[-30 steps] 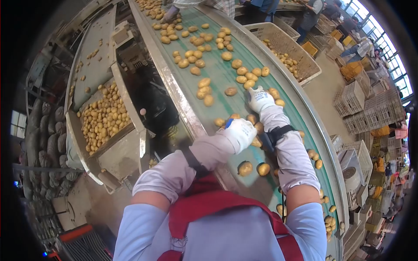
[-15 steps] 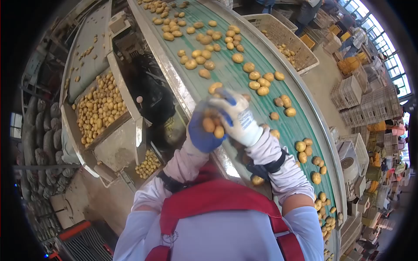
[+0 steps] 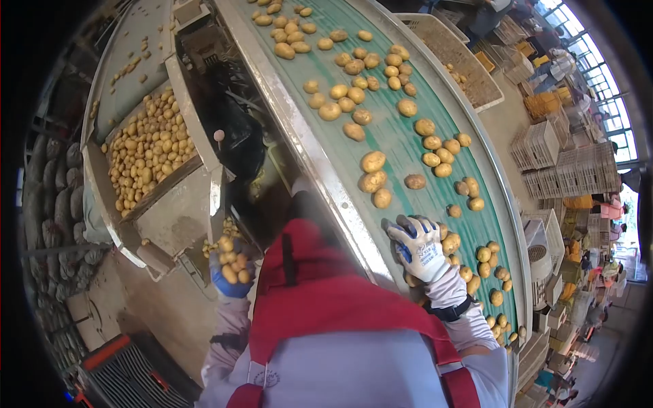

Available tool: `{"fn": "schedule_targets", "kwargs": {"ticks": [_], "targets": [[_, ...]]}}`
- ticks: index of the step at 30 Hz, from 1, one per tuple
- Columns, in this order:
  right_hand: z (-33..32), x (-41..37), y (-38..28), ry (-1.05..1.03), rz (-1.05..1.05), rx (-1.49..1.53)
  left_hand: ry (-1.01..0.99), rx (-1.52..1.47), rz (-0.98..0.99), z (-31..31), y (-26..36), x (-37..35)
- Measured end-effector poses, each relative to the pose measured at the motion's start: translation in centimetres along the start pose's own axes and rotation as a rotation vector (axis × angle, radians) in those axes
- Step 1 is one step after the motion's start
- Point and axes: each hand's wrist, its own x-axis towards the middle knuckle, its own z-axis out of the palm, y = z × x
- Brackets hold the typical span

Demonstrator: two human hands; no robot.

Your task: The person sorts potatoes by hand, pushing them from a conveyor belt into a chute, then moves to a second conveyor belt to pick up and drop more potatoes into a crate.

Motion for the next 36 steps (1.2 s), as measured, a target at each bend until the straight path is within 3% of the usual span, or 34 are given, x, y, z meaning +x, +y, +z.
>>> {"fn": "schedule_targets", "kwargs": {"ticks": [2, 4, 6, 8, 9, 10, 11, 12, 13, 14, 16, 17, 19, 20, 22, 24, 25, 26, 28, 31, 34, 36], "targets": [[0.1, -0.1, -0.1, -0.065, 0.077, 0.019, 0.667, 0.055, 0.315, -2.1, 0.1, -2.4], [-0.1, 0.1, 0.6, -0.126, 0.152, 0.038, 0.661, -0.012, 0.364, -8.1, 1.4, -5.1], [-0.7, 0.3, 2.7, -0.144, 0.189, 0.575, 0.653, -0.075, 0.406, -13.3, 3.2, -5.4], [-2.0, 0.3, 4.3, -0.041, 0.240, 0.877, 1.142, -0.105, 0.652, -17.4, 4.5, -5.1], [-3.8, 0.7, 3.5, 0.022, 0.382, 1.138, 0.969, 0.278, 0.587, -24.2, 4.8, -7.2], [-5.6, 1.2, 2.8, 0.089, 0.521, 1.397, 0.956, 0.273, 0.585, -23.3, 4.5, -6.3], [-4.9, 0.8, 5.0, 0.138, 0.498, 1.428, 1.015, 0.198, 0.318, -20.9, 4.1, -5.3], [-4.0, 0.2, 6.0, 0.268, 0.369, 1.804, 1.065, 0.124, 0.047, -18.9, 3.4, -5.1], [-4.5, 0.5, 6.0, 0.351, 0.359, 1.885, 0.791, 0.222, -0.033, -15.9, 2.3, -5.2], [-4.9, 0.9, 6.1, 0.437, 0.343, 1.966, 0.216, 0.089, -0.200, -14.8, 1.9, -3.7], [-5.3, 2.0, 7.7, 0.481, 0.371, 1.991, 0.683, 0.378, -0.228, 0.5, -0.5, 0.4], [-5.5, 2.7, 8.7, 0.514, 0.411, 2.013, 0.679, 0.387, -0.230, 2.5, -0.3, 2.1], [-4.3, 4.6, 14.0, 0.437, 0.390, 1.896, 0.333, 0.651, -0.168, 5.4, -0.2, 5.2], [-4.1, 6.0, 16.4, 0.354, 0.375, 1.773, 0.329, 0.659, -0.165, 7.8, -0.4, 7.0], [-5.8, 9.8, 16.9, 0.219, 0.544, 1.238, 0.282, 1.007, -0.063, 12.6, -1.2, 10.5], [-2.9, 13.0, 20.1, 0.105, 0.381, 0.314, 0.017, 1.247, 0.045, 15.1, -2.1, 13.2], [-2.8, 13.5, 19.1, -0.073, 0.517, 0.204, 0.057, 1.332, 0.071, 17.3, -3.5, 14.1], [-1.3, 13.7, 19.5, -0.098, 0.518, 0.128, -0.014, 1.365, 0.098, 17.2, -4.3, 15.2], [-2.0, 13.7, 19.5, -0.180, 0.552, 0.119, -0.345, 1.812, 0.265, 20.0, -5.8, 17.3], [-1.7, 12.2, 19.7, -0.118, 0.535, 0.111, -0.712, 1.962, 0.412, 22.1, -10.2, 20.8], [-0.7, 9.6, 19.7, 0.011, 0.556, 0.103, -0.958, 2.125, 0.329, 22.7, -15.0, 23.3], [-0.1, 7.2, 20.3, 0.098, 0.548, 0.249, -0.974, 2.110, 0.045, 21.9, -17.2, 23.2]]}}
